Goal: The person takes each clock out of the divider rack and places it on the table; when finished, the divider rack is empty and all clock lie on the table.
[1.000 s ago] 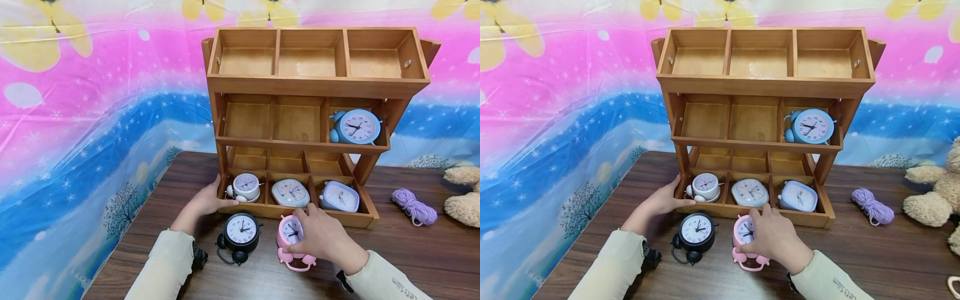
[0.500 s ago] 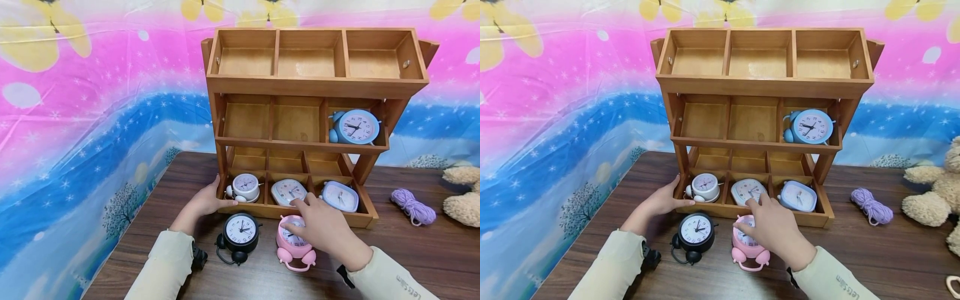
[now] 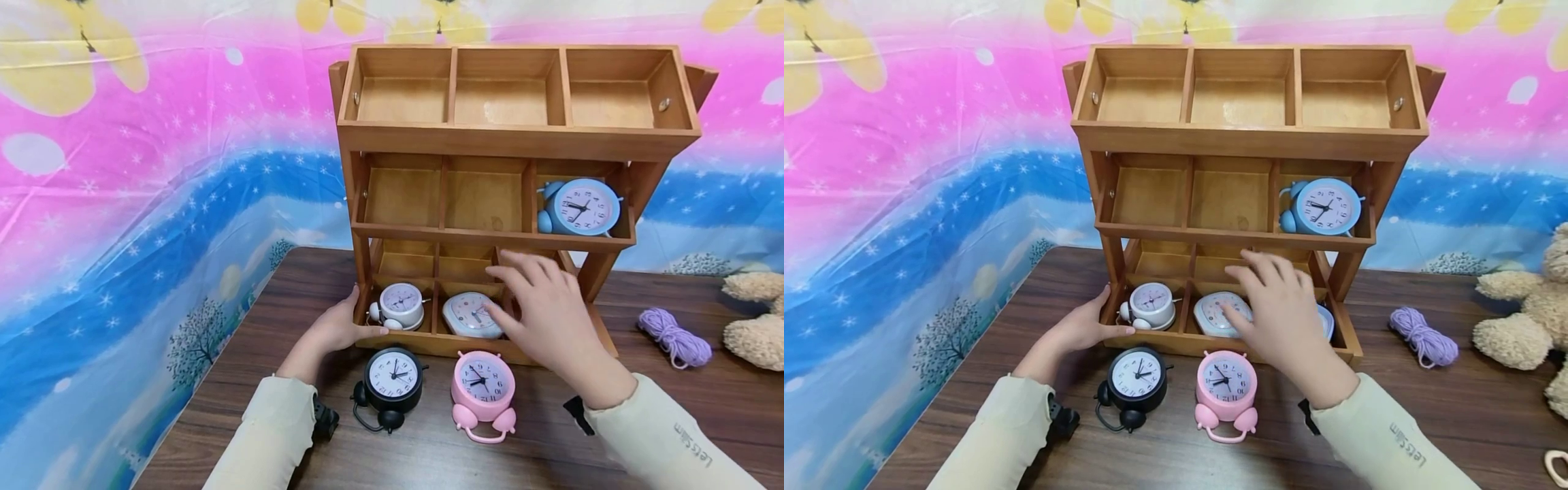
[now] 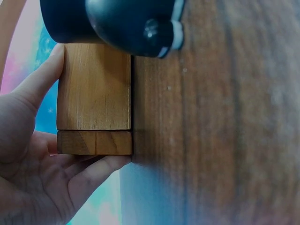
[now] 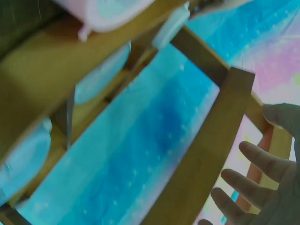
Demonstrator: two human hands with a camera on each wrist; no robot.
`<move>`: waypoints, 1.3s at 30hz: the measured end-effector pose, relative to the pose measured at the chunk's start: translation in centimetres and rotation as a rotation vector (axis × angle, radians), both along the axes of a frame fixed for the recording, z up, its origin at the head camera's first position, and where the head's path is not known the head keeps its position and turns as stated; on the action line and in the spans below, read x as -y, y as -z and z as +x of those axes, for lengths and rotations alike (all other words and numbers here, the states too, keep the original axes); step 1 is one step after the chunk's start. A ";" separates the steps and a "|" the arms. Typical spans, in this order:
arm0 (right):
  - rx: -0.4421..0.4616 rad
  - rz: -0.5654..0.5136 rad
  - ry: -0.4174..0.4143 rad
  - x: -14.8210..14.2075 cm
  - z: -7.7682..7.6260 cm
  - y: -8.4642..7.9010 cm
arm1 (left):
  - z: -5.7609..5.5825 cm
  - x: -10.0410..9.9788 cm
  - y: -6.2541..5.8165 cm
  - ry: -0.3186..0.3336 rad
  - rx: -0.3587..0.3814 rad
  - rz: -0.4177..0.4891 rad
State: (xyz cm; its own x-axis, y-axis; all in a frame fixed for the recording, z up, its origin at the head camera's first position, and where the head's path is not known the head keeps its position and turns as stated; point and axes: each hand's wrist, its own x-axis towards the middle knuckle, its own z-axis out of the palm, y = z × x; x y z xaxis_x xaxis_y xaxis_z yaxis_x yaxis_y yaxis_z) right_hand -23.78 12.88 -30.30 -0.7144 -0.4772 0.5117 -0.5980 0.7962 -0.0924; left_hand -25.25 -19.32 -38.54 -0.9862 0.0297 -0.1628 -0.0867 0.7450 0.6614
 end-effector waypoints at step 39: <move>0.139 -0.115 0.378 -5.1 -8.6 -5.8 | 0.1 0.5 0.2 0.010 -0.016 0.004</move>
